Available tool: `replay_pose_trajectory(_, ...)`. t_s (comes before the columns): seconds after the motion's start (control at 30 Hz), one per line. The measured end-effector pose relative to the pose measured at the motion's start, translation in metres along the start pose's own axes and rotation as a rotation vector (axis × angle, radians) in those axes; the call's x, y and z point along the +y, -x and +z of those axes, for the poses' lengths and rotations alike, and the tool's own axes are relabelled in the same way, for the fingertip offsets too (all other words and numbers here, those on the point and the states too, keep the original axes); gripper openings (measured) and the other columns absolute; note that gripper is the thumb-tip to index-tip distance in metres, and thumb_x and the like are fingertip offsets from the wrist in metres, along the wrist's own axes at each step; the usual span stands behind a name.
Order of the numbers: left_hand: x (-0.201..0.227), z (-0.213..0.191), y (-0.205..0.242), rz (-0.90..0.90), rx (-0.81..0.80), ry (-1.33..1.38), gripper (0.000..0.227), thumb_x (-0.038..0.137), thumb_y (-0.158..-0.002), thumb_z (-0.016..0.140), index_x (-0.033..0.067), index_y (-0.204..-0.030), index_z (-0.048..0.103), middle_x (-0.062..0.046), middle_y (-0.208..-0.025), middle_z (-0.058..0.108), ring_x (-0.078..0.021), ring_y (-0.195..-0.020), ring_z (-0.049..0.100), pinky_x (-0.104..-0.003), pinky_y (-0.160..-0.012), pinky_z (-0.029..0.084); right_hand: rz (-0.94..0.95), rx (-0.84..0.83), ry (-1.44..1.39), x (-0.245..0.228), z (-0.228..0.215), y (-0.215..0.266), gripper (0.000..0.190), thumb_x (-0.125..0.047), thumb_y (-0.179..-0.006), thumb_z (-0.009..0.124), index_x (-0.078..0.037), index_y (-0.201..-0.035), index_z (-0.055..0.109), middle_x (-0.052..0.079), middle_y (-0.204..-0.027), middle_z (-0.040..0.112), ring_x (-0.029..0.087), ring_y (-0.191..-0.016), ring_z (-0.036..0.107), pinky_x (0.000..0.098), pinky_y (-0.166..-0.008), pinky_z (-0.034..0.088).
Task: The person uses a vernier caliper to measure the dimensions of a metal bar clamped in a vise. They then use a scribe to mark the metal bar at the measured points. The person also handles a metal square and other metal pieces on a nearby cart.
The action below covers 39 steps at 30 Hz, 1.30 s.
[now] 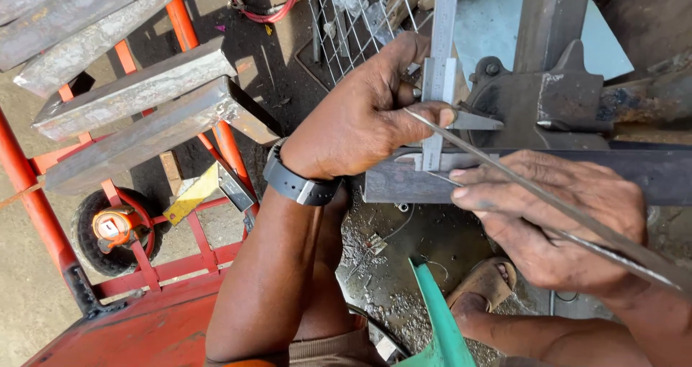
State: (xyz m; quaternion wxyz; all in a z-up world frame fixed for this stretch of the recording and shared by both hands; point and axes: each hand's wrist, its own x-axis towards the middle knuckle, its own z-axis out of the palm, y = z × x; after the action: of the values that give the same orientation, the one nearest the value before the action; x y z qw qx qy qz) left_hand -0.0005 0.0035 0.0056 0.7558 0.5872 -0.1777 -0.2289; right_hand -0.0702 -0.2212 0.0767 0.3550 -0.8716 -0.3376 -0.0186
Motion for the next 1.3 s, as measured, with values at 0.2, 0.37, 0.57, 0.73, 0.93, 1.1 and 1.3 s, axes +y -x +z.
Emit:
replay_pose_trajectory(0.2, 0.005, -0.008, -0.005, -0.063, 0.023, -0.019, 0.036, 0.014, -0.1, 0.072, 0.0104, -0.13, 0.053, 0.0, -0.109, 0.065, -0.0085, -0.087, 0.061, -0.024, -0.071, 0.055, 0.172, 0.065, -0.172, 0.075, -0.032, 0.083, 0.014, -0.003, -0.096, 0.059, -0.003, -0.103, 0.072, 0.014, -0.105, 0.078, 0.029, -0.111, 0.078, 0.0371, -0.099, 0.063)
replay_pose_trajectory(0.37, 0.028, -0.008, -0.026, -0.104, 0.03, -0.134, 0.03, 0.022, -0.098, 0.076, 0.0147, -0.117, 0.055, 0.01, -0.067, 0.038, -0.0046, -0.056, 0.03, -0.023, -0.049, 0.025, 0.71, 0.269, -0.297, 0.117, -0.041, 0.231, 0.023, -0.016, -0.114, 0.048, -0.002, -0.131, 0.056, 0.022, -0.142, 0.065, 0.029, -0.126, 0.069, 0.0406, -0.118, 0.056)
replay_pose_trajectory(0.57, 0.032, 0.033, -0.072, -0.13, -0.087, -0.158, 0.024, 0.011, -0.095, 0.079, 0.0139, -0.113, 0.063, 0.0, -0.085, 0.071, -0.0093, -0.066, 0.068, -0.025, -0.054, 0.062, 0.499, 0.473, -0.24, 0.064, -0.035, 0.215, 0.017, -0.003, -0.104, 0.056, 0.003, -0.119, 0.062, 0.025, -0.127, 0.068, 0.032, -0.114, 0.075, 0.0384, -0.109, 0.063)
replay_pose_trajectory(0.73, 0.009, 0.054, -0.097, -0.25, -0.073, -0.201, 0.041, 0.013, -0.089, 0.08, 0.016, -0.125, 0.06, -0.005, -0.11, 0.074, -0.023, -0.079, 0.079, -0.033, -0.061, 0.08, 0.598, 0.437, -0.031, 0.026, -0.032, 0.183, 0.014, 0.002, -0.102, 0.063, 0.015, -0.104, 0.068, 0.026, -0.103, 0.073, 0.035, -0.103, 0.076, 0.0419, -0.096, 0.062)
replay_pose_trajectory(0.93, -0.005, 0.061, -0.1, -0.262, -0.019, -0.054, 0.041, 0.006, -0.089, 0.081, 0.0115, -0.122, 0.058, -0.002, -0.115, 0.067, -0.0192, -0.073, 0.074, -0.03, -0.058, 0.069, 0.611, 0.452, -0.095, 0.029, -0.026, 0.204, 0.019, -0.008, -0.099, 0.061, 0.009, -0.104, 0.067, 0.024, -0.104, 0.074, 0.035, -0.104, 0.078, 0.0421, -0.091, 0.065)
replay_pose_trajectory(1.1, -0.001, 0.059, -0.09, -0.135, -0.141, -0.087, 0.052, 0.008, -0.097, 0.078, 0.013, -0.141, 0.05, -0.002, -0.097, 0.069, -0.0098, -0.057, 0.053, -0.027, -0.044, 0.049, 0.552, 0.548, -0.101, 0.03, -0.012, 0.206, 0.011, 0.001, -0.1, 0.061, 0.01, -0.105, 0.065, 0.023, -0.101, 0.074, 0.033, -0.102, 0.078, 0.0385, -0.101, 0.063)
replay_pose_trajectory(1.3, 0.006, 0.066, -0.091, -0.082, -0.228, -0.124, 0.031, 0.011, -0.103, 0.072, 0.0144, -0.126, 0.052, 0.005, -0.091, 0.059, -0.0046, -0.066, 0.046, -0.021, -0.053, 0.04, 0.576, 0.596, -0.101, 0.03, -0.002, 0.207, 0.012, -0.005, -0.098, 0.063, 0.004, -0.103, 0.067, 0.02, -0.1, 0.075, 0.031, -0.103, 0.078, 0.0402, -0.103, 0.062)
